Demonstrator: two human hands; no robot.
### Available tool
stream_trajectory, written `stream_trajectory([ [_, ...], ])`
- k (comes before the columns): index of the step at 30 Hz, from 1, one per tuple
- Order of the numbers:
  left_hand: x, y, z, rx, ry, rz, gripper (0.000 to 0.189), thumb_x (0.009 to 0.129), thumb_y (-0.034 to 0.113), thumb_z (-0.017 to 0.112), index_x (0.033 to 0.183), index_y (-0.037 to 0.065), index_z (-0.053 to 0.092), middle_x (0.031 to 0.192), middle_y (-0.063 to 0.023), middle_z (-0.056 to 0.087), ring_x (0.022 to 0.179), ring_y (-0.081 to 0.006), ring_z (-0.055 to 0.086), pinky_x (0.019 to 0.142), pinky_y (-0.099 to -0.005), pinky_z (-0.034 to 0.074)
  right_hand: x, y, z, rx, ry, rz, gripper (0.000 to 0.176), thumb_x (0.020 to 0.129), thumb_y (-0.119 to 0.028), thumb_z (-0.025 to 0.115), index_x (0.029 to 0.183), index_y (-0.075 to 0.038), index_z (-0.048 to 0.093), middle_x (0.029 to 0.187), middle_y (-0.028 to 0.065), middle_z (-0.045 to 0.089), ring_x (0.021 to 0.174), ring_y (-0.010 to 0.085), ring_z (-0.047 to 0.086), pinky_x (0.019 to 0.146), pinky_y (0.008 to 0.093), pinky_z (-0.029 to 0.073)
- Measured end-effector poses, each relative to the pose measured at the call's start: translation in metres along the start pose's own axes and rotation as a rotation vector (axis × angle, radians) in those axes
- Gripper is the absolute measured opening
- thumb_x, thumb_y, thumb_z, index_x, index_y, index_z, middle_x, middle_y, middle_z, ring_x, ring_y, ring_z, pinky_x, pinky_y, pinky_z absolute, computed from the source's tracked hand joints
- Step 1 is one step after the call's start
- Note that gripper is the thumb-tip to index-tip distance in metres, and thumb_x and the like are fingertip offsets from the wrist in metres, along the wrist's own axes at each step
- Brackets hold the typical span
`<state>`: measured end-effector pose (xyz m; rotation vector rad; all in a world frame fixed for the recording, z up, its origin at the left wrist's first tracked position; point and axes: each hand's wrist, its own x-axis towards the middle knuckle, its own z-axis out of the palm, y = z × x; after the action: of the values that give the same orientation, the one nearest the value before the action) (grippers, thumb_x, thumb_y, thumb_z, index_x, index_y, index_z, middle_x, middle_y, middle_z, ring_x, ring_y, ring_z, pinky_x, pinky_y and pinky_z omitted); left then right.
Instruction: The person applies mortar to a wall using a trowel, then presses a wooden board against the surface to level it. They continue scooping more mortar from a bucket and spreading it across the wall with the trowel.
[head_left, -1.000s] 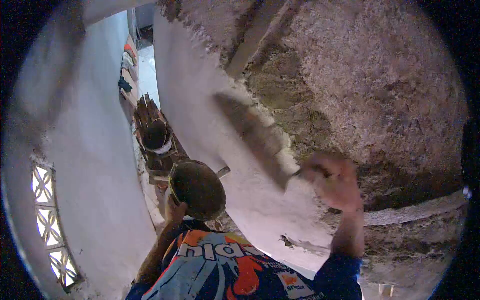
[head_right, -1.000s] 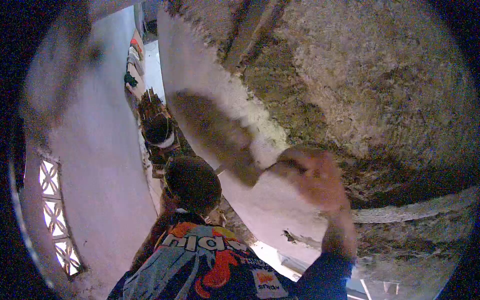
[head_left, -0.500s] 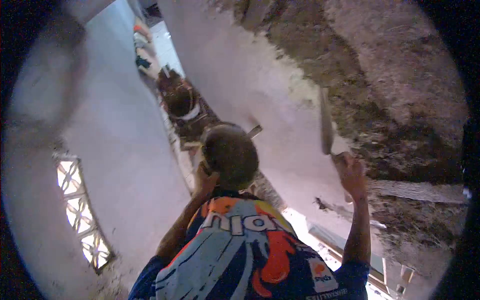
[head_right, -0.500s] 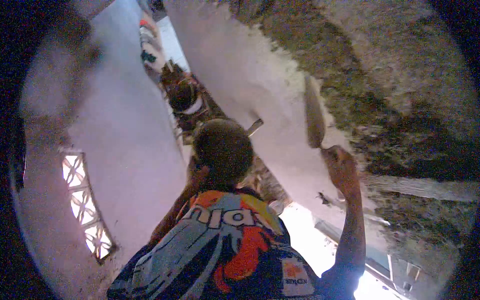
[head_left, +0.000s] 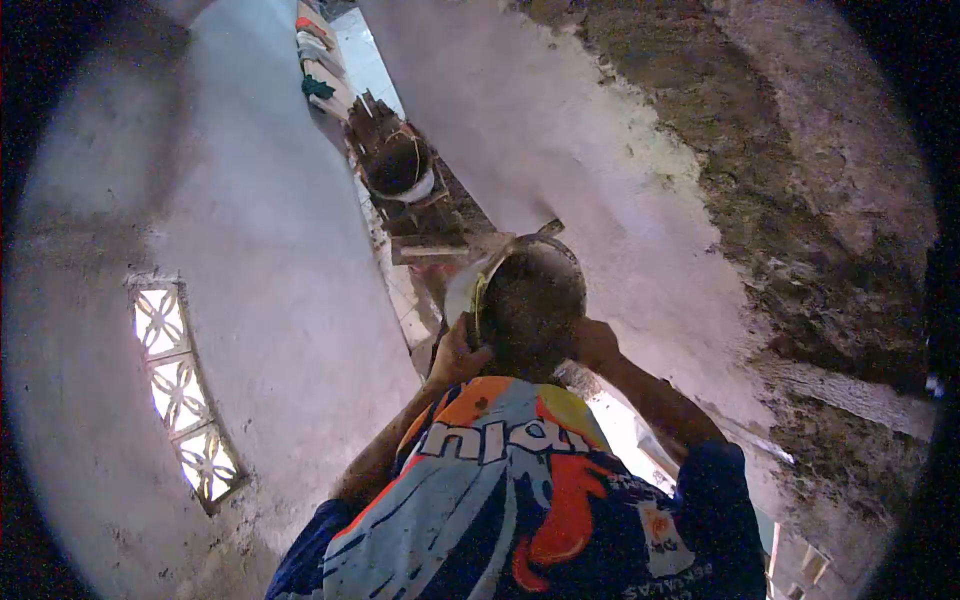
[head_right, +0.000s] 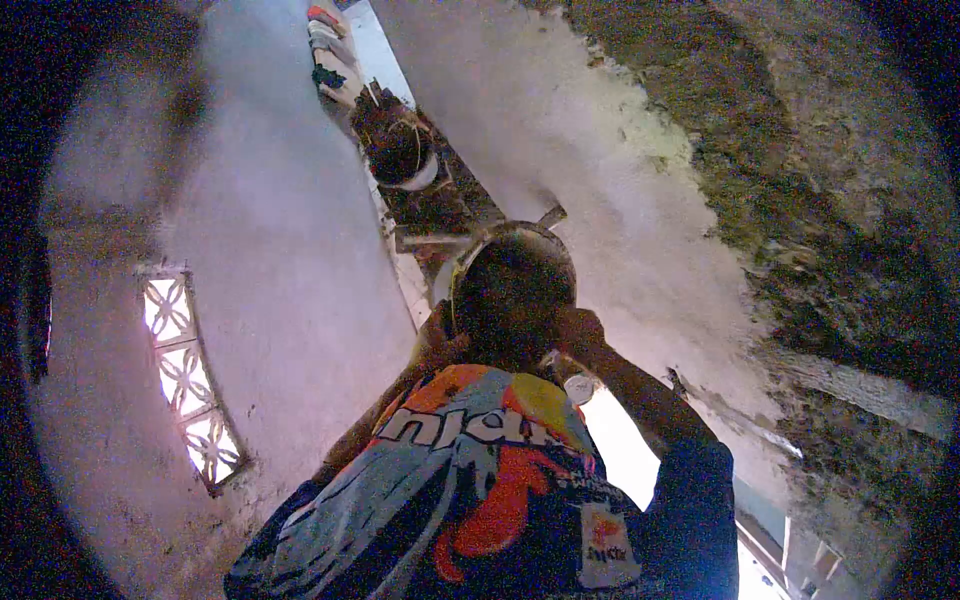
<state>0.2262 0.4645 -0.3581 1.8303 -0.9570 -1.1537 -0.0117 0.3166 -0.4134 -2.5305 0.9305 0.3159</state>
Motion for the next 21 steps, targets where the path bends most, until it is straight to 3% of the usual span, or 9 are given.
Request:
stream_trajectory([
  [2,-0.002,0.004,0.002,0.063,-0.018,-0.107,0.055,0.065,0.022,0.065,0.111,-0.003,0.046,0.096,-0.0201,0.06,0.091,-0.0274,0.059,0.081,-0.0372,0.045,0.004,-0.008,0.028,-0.174,-0.113,-0.145,0.036,0.068,-0.041,0.059,0.085,-0.01,0.064,0.069,0.0098,0.061,0.072,0.0288,0.061,0.063,0.0412,0.05],
  [5,-0.004,0.016,0.0,0.12,0.012,-0.16,0.056,0.065,0.021,0.065,0.112,-0.002,0.046,0.096,-0.0204,0.059,0.09,-0.0273,0.059,0.081,-0.037,0.045,0.013,-0.026,0.03,0.101,0.293,-0.402,0.045,0.069,-0.05,0.059,0.086,-0.008,0.063,0.072,0.0113,0.061,0.075,0.0301,0.061,0.069,0.0402,0.049],
  [7,-0.006,0.013,-0.004,0.104,0.057,-0.133,0.056,0.065,0.02,0.065,0.112,-0.002,0.046,0.096,-0.0206,0.059,0.09,-0.0274,0.058,0.081,-0.0368,0.045,0.003,-0.069,-0.055,-0.002,-0.342,-0.021,0.045,0.07,-0.051,0.059,0.087,-0.009,0.063,0.077,0.0113,0.062,0.075,0.031,0.061,0.071,0.0394,0.049],
  [10,0.005,-0.01,-0.01,0.1,0.178,-0.141,0.054,0.065,0.019,0.064,0.112,-0.002,0.047,0.098,-0.0193,0.059,0.091,-0.0258,0.057,0.081,-0.0354,0.044,-0.019,-0.044,-0.044,0.222,-0.12,0.036,0.04,0.073,-0.048,0.057,0.086,-0.01,0.061,0.079,0.0098,0.062,0.075,0.031,0.06,0.067,0.0403,0.05],
  [12,0.012,-0.023,-0.007,-0.233,0.327,0.023,0.052,0.065,0.017,0.061,0.111,-0.002,0.048,0.099,-0.0176,0.059,0.092,-0.0236,0.056,0.08,-0.0342,0.045,-0.011,-0.022,-0.022,0.111,-0.054,-0.044,0.036,0.075,-0.045,0.056,0.086,-0.012,0.061,0.08,0.0091,0.063,0.074,0.0308,0.06,0.065,0.041,0.05],
  [13,0.012,-0.011,-0.012,-0.166,0.312,-0.011,0.052,0.065,0.018,0.061,0.112,-0.002,0.048,0.099,-0.0173,0.059,0.092,-0.024,0.056,0.08,-0.0346,0.045,-0.006,-0.007,-0.023,0.007,0.005,-0.117,0.031,0.076,-0.042,0.055,0.086,-0.013,0.06,0.08,0.0084,0.063,0.073,0.0307,0.061,0.063,0.0418,0.05],
  [16,0.016,-0.021,-0.015,-0.046,0.333,-0.079,0.054,0.066,0.02,0.062,0.113,-0.003,0.047,0.102,-0.0187,0.058,0.094,-0.0267,0.056,0.082,-0.0362,0.044,0.022,-0.007,-0.047,-0.136,-0.2,0.024,0.025,0.077,-0.037,0.053,0.084,-0.014,0.06,0.082,0.0092,0.063,0.073,0.0294,0.062,0.062,0.0423,0.051],
  [17,0.018,-0.03,-0.016,-0.026,0.343,-0.103,0.056,0.066,0.021,0.062,0.113,-0.004,0.046,0.104,-0.0195,0.057,0.095,-0.0277,0.055,0.082,-0.0365,0.044,0.02,-0.027,-0.08,-0.005,-0.079,-0.024,0.029,0.077,-0.04,0.054,0.084,-0.012,0.061,0.078,0.0114,0.063,0.072,0.0307,0.062,0.063,0.0423,0.05],
  [21,0.034,-0.121,-0.002,0.153,0.557,-0.043,0.06,0.071,0.024,0.063,0.119,-0.004,0.041,0.105,-0.0215,0.056,0.095,-0.0295,0.056,0.082,-0.0364,0.045,0.038,-0.088,-0.183,0.041,-0.084,-0.152,0.034,0.078,-0.041,0.056,0.084,-0.008,0.061,0.073,0.0137,0.061,0.069,0.0309,0.061,0.064,0.0421,0.048],
])
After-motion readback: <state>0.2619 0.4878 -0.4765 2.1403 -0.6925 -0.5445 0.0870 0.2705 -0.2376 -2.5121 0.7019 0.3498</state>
